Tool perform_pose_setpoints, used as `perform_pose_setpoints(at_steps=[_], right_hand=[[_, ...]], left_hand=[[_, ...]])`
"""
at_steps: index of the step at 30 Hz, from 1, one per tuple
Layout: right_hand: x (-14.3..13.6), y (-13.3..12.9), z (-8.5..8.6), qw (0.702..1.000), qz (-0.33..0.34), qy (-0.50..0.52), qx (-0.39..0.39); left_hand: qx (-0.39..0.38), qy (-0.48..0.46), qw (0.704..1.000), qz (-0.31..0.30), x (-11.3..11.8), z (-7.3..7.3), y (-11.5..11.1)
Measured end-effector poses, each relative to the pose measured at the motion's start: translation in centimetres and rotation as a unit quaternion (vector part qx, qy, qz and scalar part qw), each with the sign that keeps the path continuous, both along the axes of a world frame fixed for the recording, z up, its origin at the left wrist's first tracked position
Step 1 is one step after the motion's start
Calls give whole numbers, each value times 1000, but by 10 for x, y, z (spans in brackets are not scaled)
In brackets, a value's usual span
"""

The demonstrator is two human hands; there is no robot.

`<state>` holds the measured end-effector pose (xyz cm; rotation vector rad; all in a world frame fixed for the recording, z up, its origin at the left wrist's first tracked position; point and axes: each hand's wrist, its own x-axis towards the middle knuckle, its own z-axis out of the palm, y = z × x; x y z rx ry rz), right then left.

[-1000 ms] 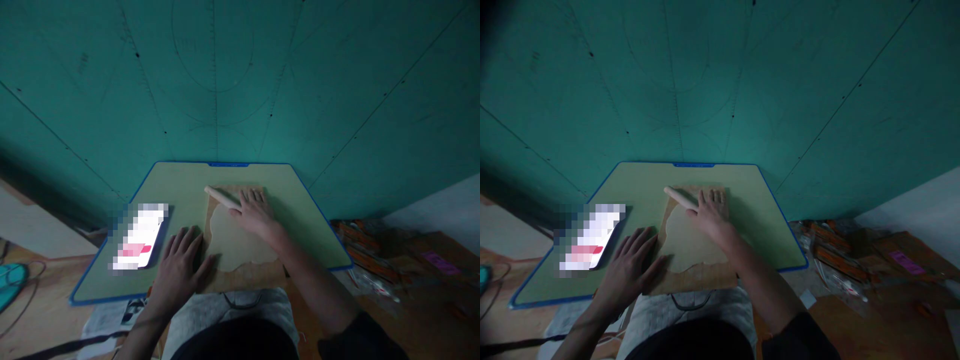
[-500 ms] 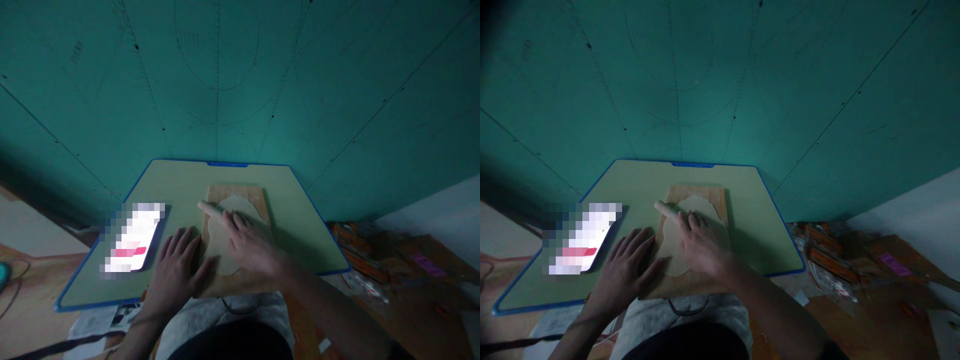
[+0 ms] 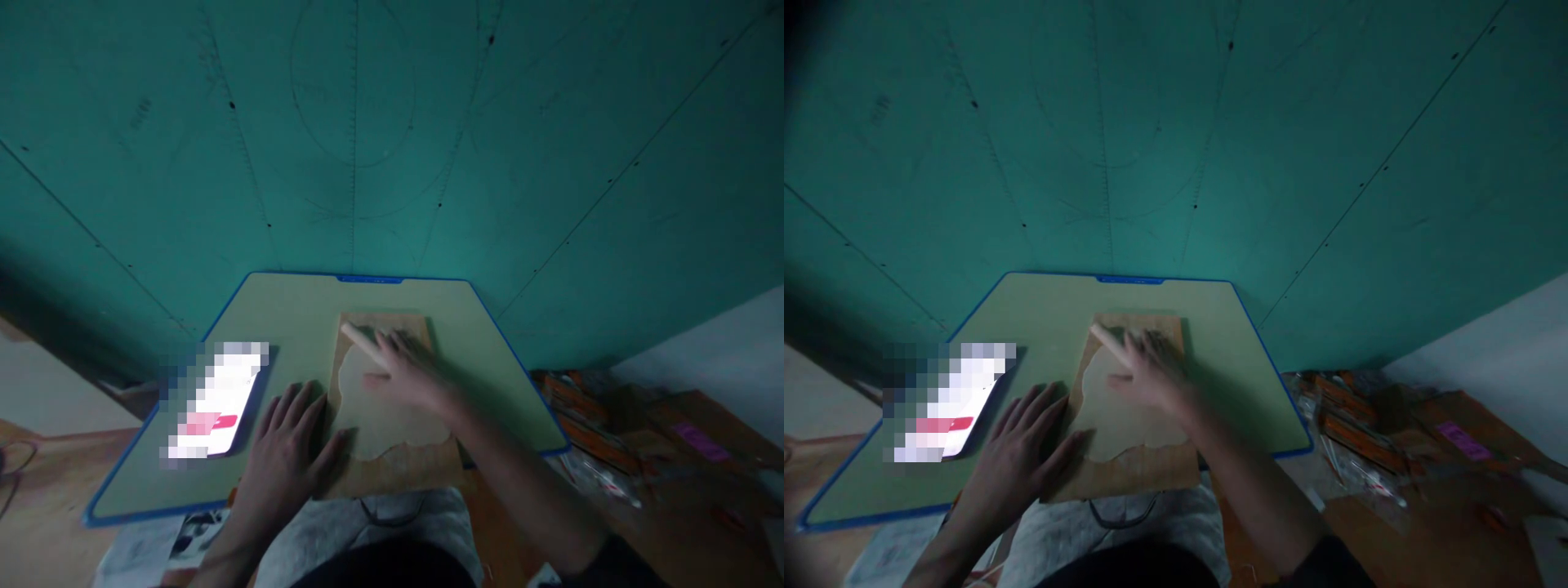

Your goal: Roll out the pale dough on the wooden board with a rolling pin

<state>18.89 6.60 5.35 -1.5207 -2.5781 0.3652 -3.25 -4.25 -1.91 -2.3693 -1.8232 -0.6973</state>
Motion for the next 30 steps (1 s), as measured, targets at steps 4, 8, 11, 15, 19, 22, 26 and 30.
perform_pose_setpoints(at_steps=[4, 8, 11, 15, 19, 22, 26, 30], right_hand=[[-24, -39, 2, 992, 103, 34, 63], [-9, -7, -8, 999, 28, 4, 32], [10, 20, -11, 998, -58, -23, -18], [-1, -7, -4, 999, 30, 16, 10], [-25, -46, 0, 987, 137, 69, 51], [-17, -27, -3, 992, 109, 43, 49], [10, 16, -6, 999, -27, -25, 4], [1, -7, -5, 999, 29, 3, 26]], left_hand=[[-9, -14, 1000, -7, -3, -1, 0], [-23, -18, 1000, -4, -5, -2, 1], [-26, -16, 1000, -4, -5, -3, 2], [-23, -11, 1000, -10, -7, -5, 1], [-24, -4, 999, -23, -9, -6, 1], [-19, 1, 1000, -21, -9, -5, 2], [-13, 1, 1000, -9, -6, -3, 2], [-9, -11, 1000, -8, -3, -1, 2]])
